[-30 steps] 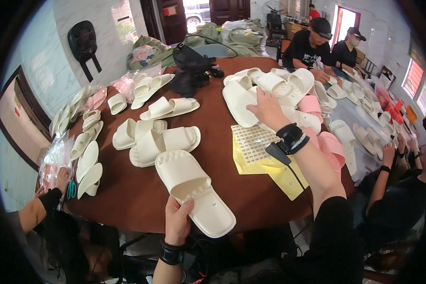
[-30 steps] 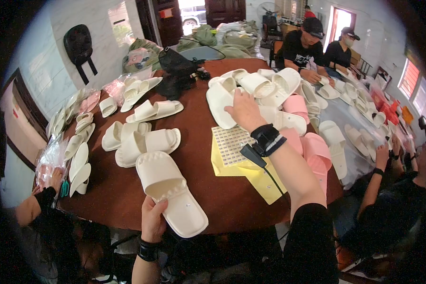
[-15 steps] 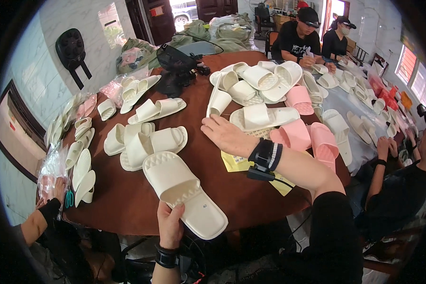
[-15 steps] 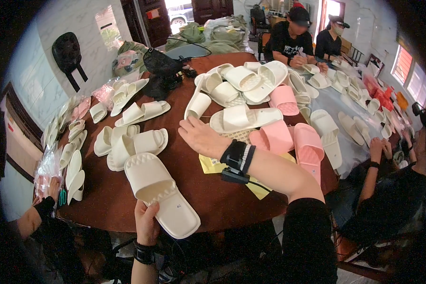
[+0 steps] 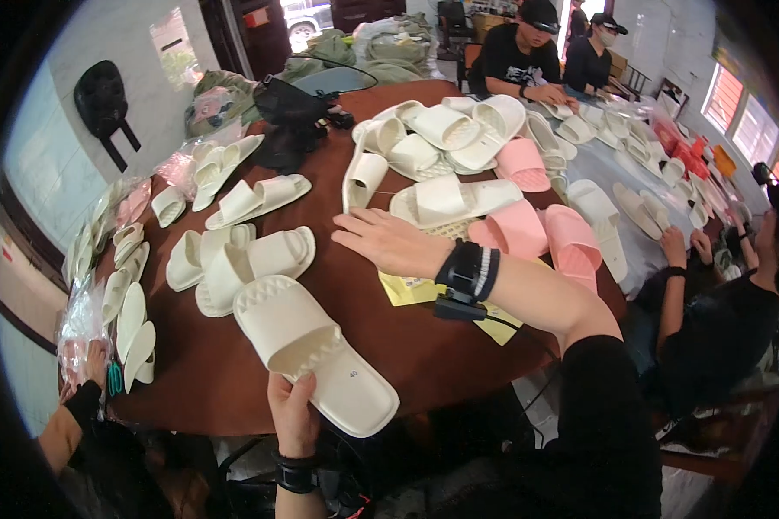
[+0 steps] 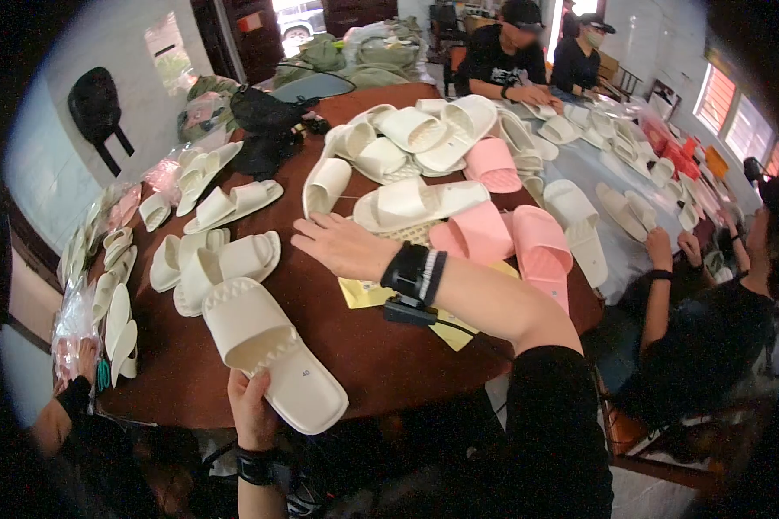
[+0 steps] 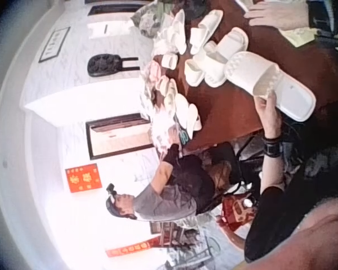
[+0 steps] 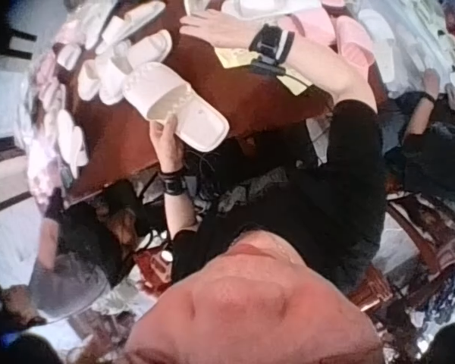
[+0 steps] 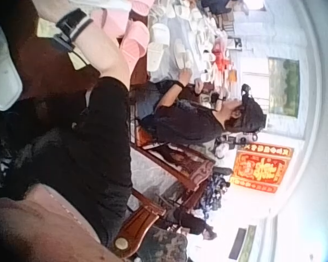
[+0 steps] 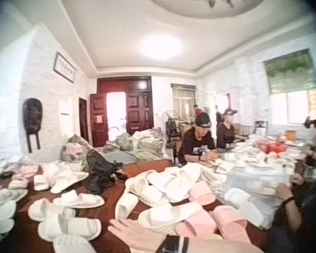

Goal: Applying size labels or brand stickers onto the insoles of plastic slippers.

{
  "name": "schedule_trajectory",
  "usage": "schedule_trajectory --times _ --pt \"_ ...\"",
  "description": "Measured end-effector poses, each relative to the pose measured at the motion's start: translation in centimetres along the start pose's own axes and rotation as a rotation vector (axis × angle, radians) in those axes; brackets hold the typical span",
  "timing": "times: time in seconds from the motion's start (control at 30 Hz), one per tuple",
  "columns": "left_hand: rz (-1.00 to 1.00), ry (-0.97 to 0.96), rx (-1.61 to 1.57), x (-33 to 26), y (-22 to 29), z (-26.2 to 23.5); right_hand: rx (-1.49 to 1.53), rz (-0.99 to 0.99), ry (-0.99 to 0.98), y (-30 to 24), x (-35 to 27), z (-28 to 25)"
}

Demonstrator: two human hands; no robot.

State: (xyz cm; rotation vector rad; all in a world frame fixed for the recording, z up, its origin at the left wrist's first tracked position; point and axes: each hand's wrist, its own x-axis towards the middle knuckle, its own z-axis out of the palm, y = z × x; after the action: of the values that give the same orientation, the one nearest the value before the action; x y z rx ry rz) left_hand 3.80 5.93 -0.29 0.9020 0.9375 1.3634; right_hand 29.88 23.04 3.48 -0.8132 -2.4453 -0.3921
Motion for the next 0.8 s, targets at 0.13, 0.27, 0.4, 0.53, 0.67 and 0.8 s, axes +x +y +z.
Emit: schedule_trajectory --times 0.13,0.27,0.4,0.53,0.67,0.8 --pt "0.016 0.015 -0.022 0.1 -0.2 -0.2 -0.195 0.045 0.022 1.0 0.5 0.2" --pt "0.003 0.0 0.009 0.3 -0.4 -0.2 -0.165 0.15 -0.018 3.4 0.4 0.6" --pt "0.025 -0.012 0.015 0.2 -0.2 0.1 -0.344 0.191 0.046 5.2 0.7 -0.8" --pt "0.014 -0.003 -0.009 -0.4 0.0 -0.6 -0.426 0.178 0.128 7.5 0.3 1.4" --pt "0.044 -0.008 0.032 -0.3 -0.2 -0.2 -0.374 0.179 0.245 8.0 0.1 -0.3" --pt "0.028 -0.044 0.023 -0.1 -0.3 -0.7 -0.146 0.346 0.313 7.9 0.5 -2.5"
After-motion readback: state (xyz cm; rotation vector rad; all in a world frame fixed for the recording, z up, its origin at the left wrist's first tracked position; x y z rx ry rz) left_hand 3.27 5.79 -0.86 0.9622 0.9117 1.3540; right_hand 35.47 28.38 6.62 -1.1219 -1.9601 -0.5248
